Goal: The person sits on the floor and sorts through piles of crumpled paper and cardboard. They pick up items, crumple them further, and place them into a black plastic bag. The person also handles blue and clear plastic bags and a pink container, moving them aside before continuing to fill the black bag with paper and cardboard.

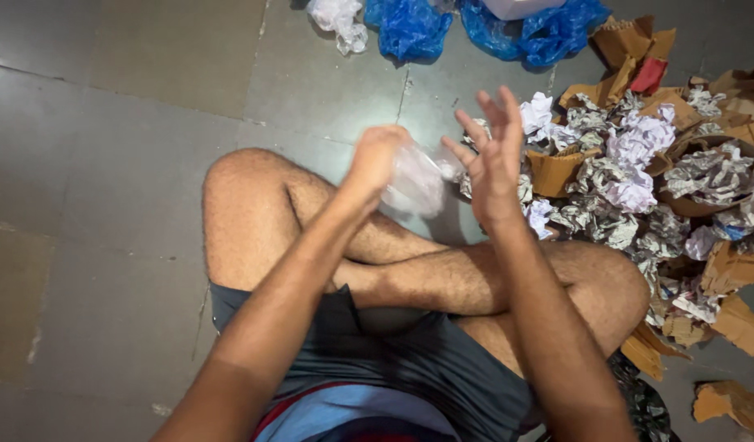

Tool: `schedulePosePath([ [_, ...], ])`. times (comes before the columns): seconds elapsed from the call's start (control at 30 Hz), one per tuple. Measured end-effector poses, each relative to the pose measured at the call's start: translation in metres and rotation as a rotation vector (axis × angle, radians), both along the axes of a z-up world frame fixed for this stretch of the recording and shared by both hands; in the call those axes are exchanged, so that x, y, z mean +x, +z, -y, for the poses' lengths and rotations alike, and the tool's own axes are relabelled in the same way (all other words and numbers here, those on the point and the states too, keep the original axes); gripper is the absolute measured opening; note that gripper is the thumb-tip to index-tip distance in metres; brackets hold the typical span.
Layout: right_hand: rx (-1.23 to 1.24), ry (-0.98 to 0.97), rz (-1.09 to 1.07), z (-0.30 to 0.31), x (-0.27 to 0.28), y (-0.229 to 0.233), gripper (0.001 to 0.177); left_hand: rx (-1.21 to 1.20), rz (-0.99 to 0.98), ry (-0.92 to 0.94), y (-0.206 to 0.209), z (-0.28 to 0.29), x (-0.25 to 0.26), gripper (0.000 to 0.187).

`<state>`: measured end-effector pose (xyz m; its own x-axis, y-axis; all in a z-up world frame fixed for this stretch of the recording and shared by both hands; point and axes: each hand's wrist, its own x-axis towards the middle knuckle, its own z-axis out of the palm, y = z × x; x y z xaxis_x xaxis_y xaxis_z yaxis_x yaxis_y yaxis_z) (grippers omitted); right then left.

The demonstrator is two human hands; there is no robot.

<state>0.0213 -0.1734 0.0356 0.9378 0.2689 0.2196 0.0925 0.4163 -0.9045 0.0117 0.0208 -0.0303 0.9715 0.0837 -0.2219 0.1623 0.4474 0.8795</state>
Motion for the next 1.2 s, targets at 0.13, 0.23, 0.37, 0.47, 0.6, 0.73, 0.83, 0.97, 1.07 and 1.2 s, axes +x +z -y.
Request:
schedulePosePath([
  [0.13,-0.496,0.058,0.125,-0.037,-0.027,-0.013,0.057,-0.369,-0.126,0.034,-0.008,0.045,-0.011,0.011],
  [0.23,-0.542,-0.195,0.091,-0.054,-0.037,-0.025,0.033,-0.635,-0.265,0.214,-0.007,0.060,-0.002,0.024],
  [0.37,-0.701,-0.174,0.341,-0.041,-0.034,-0.026,0.024,-0.446,-0.505,0.428,0.011,0.056,-0.001,0.053],
  [0.47,-0.843,-0.261,0.465,-0.032,-0.027,-0.014,0.021,-0.335,-0.558,0.399,0.035,0.048,-0.005,0.060],
  [0.6,-0.981,-0.288,0.555,-0.030,-0.022,-0.002,0.017,-0.504,-0.536,0.119,0.041,0.056,-0.018,0.066],
  [0.73,-1.110,-0.193,0.846,-0.037,-0.026,0.007,0.046,-0.425,-0.333,0.160,0.002,0.056,-0.017,0.049],
  [0.83,-0.837,0.031,0.661,-0.032,-0.027,0.021,0.059,-0.262,-0.209,0.274,-0.036,0.036,0.001,0.040],
  [0.97,-0.290,-0.013,0.238,-0.023,-0.031,0.033,0.060,-1.047,0.606,0.097,-0.050,0.012,0.015,0.039],
  [1.07,-0.606,-0.174,0.477,-0.032,-0.033,0.030,0.056,-0.537,-0.294,0.224,-0.022,0.021,0.006,0.049],
  [1.2,-0.801,-0.176,0.566,-0.040,-0.033,0.011,0.031,-0.779,-0.270,-0.093,0.030,0.046,-0.020,0.087],
])
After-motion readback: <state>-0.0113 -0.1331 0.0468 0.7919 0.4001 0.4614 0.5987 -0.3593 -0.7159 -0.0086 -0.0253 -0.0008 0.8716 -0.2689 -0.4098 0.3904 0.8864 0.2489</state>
